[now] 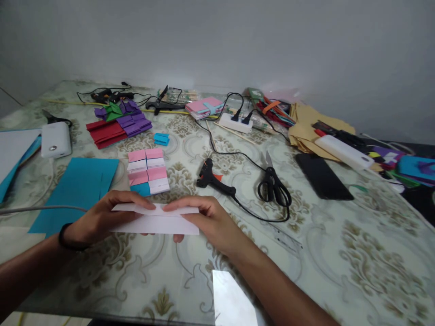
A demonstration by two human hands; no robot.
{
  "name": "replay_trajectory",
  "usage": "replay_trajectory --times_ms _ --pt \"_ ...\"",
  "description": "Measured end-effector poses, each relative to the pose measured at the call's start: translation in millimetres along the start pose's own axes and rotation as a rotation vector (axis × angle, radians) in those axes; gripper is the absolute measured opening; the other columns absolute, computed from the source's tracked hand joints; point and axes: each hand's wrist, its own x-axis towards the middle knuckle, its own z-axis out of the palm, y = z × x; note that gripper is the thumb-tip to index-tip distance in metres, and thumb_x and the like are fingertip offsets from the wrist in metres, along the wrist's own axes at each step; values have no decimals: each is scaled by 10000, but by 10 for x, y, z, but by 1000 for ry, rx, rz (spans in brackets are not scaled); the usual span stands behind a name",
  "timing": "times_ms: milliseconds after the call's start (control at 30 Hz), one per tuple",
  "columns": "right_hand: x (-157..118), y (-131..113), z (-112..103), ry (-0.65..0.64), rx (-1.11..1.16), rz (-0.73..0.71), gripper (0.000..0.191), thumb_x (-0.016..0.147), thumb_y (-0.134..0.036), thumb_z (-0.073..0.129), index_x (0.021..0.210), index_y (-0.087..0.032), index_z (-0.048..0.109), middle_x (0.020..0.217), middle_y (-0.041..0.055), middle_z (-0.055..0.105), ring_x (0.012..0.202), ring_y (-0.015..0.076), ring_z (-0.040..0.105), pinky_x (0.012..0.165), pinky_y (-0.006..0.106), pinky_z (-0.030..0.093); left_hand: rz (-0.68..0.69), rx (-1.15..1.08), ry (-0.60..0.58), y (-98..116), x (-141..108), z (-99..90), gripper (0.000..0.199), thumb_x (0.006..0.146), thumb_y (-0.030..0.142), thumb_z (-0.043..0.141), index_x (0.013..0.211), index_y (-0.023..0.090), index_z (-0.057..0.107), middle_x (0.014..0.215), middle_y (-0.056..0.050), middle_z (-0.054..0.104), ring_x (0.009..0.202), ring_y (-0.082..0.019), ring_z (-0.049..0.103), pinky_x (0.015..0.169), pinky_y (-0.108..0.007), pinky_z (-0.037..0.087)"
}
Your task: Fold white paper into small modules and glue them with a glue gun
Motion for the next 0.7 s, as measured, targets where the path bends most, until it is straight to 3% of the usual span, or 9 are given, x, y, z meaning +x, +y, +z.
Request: replay_trajectory --times_ms 133,233,367,500,600,700 --pt "-3 -51 0 -27 -128 -52 235 937 -372 787 1133 -254 844 974 35 813 749 174 765 728 303 616 -6 -1 29 -32 34 -33 201 836 375 878 971 226 876 887 -68 837 773 -220 785 693 -281 617" --pt "16 -50 7 18 -252 -59 242 947 -424 781 1123 -264 827 1033 32 800 745 166 736 743 319 610 -12 -61 42 -64 71 -34 247 834 339 886 1027 196 833 893 -53 815 739 -200 788 690 -285 652" --pt "54 32 16 123 -321 -44 216 936 -440 787 1024 -244 812 1015 32 783 715 154 679 667 291 566 81 -147 213 -74 118 3 394 747 229 941 1075 201 724 835 21 755 639 -140 723 562 -222 628" --pt "44 85 99 77 -438 -31 107 922 -325 772 938 -219 784 911 29 761 791 174 663 709 291 503 162 -221 357 -63 129 45 402 734 210 943 1045 201 688 789 43 742 672 -124 697 599 -191 606" --pt "5 63 183 -57 -455 -47 32 922 -246 750 914 -216 752 944 26 756 903 187 678 835 312 496 170 -246 345 -74 104 61 296 741 243 939 944 170 736 785 14 758 687 -127 692 624 -189 575" --pt "-29 34 231 -118 -470 -92 89 945 -288 748 946 -215 698 974 26 707 936 192 649 873 327 478 117 -193 238 -84 51 90 202 791 278 904 904 153 791 832 -33 803 736 -161 717 687 -235 584"
